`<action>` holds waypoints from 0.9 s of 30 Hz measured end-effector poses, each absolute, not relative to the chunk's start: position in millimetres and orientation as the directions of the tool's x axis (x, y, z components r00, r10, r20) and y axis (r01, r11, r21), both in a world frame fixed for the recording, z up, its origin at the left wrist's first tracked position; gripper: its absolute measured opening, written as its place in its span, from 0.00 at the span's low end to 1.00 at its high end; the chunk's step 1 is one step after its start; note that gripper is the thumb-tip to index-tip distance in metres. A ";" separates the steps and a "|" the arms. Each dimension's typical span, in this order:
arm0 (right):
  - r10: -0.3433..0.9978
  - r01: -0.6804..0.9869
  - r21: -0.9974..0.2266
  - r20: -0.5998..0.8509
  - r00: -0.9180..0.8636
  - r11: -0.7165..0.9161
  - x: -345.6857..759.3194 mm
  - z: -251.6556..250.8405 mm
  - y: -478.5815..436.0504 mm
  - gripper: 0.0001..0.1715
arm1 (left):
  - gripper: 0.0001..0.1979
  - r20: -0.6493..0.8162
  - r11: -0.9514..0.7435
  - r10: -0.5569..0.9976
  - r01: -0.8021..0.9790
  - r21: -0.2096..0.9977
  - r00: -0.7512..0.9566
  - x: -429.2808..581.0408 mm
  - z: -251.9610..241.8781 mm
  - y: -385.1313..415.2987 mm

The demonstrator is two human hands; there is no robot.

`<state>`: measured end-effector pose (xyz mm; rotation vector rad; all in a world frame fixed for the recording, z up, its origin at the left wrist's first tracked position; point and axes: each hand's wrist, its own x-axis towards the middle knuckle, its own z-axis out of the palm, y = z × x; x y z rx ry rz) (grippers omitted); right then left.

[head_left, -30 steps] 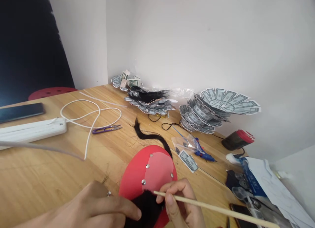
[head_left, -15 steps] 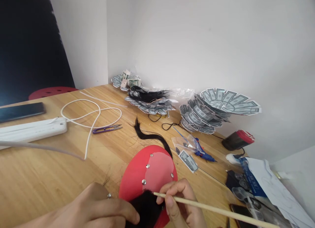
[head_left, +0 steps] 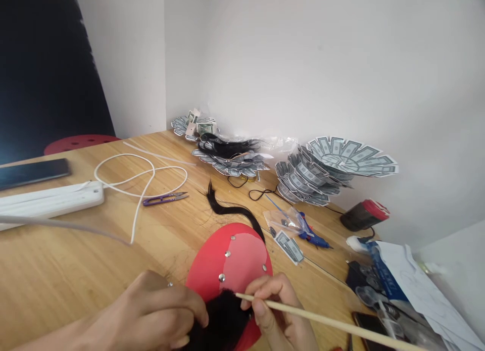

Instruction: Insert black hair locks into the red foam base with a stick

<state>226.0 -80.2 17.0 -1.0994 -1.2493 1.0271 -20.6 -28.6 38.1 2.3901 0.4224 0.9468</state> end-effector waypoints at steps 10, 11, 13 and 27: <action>0.990 -0.048 -0.998 0.044 0.136 0.051 215.2 27.8 -82.2 0.20 | 0.11 0.534 -0.822 0.455 0.106 0.559 0.712 -21.2 31.2 -21.6; 0.989 -0.049 -0.998 0.040 0.140 0.047 214.5 28.3 -82.0 0.21 | 0.11 0.529 -0.815 0.461 0.105 0.570 0.712 -21.6 26.5 -21.1; 0.988 -0.038 -0.998 0.039 0.147 0.045 212.9 29.3 -81.8 0.21 | 0.11 0.517 -0.801 0.468 0.097 0.591 0.717 -22.0 19.1 -20.0; 0.963 0.140 -0.990 0.037 0.265 -0.001 207.0 26.9 -81.9 0.27 | 0.13 0.546 -0.831 0.434 0.084 0.550 0.717 -17.5 30.1 -19.8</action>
